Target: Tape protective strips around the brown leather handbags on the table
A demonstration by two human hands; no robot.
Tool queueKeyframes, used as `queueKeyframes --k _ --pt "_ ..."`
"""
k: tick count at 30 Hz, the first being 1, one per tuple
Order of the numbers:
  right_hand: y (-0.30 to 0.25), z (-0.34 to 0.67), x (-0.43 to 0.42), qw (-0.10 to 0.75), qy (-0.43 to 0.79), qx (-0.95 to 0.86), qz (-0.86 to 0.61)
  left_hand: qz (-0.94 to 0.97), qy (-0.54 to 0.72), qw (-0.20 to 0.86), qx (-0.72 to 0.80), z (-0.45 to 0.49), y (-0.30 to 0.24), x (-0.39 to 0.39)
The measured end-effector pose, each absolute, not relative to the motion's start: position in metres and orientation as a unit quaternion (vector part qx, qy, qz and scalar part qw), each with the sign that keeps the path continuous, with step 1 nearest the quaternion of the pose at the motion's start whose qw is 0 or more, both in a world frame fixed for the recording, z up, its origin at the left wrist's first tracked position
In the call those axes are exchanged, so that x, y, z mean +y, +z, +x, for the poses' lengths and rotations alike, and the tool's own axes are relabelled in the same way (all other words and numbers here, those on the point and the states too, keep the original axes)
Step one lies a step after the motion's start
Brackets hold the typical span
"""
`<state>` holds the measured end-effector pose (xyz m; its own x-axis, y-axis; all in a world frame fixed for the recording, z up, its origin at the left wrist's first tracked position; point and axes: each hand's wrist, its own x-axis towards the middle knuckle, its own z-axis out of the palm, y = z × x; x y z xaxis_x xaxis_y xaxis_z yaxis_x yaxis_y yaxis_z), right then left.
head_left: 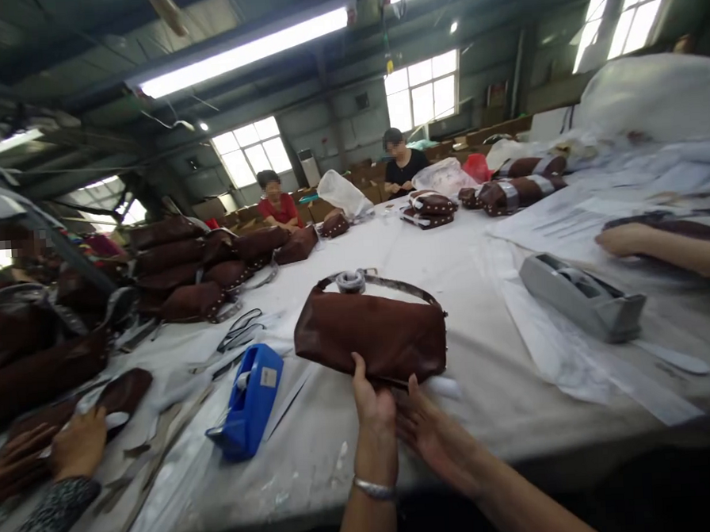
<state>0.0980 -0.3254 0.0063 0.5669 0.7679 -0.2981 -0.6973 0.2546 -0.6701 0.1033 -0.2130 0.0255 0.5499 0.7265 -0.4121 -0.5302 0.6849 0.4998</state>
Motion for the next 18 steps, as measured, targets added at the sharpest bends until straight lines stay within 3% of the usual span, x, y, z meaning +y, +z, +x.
queueKeyframes --k 9,13,16,18 --pt "-0.005 0.116 -0.315 0.83 0.403 0.157 -0.352 0.136 0.307 0.869 0.364 0.093 -0.004 -0.253" --pt "-0.012 0.13 -0.33 0.826 0.372 0.156 -0.394 0.165 0.306 0.856 0.383 0.082 -0.009 -0.266" --pt "-0.019 0.138 -0.34 0.818 0.355 0.153 -0.426 0.278 0.189 0.858 0.388 0.053 -0.008 -0.266" --pt "-0.023 0.141 -0.344 0.813 0.343 0.155 -0.444 0.463 0.099 0.807 0.352 0.031 0.001 -0.255"
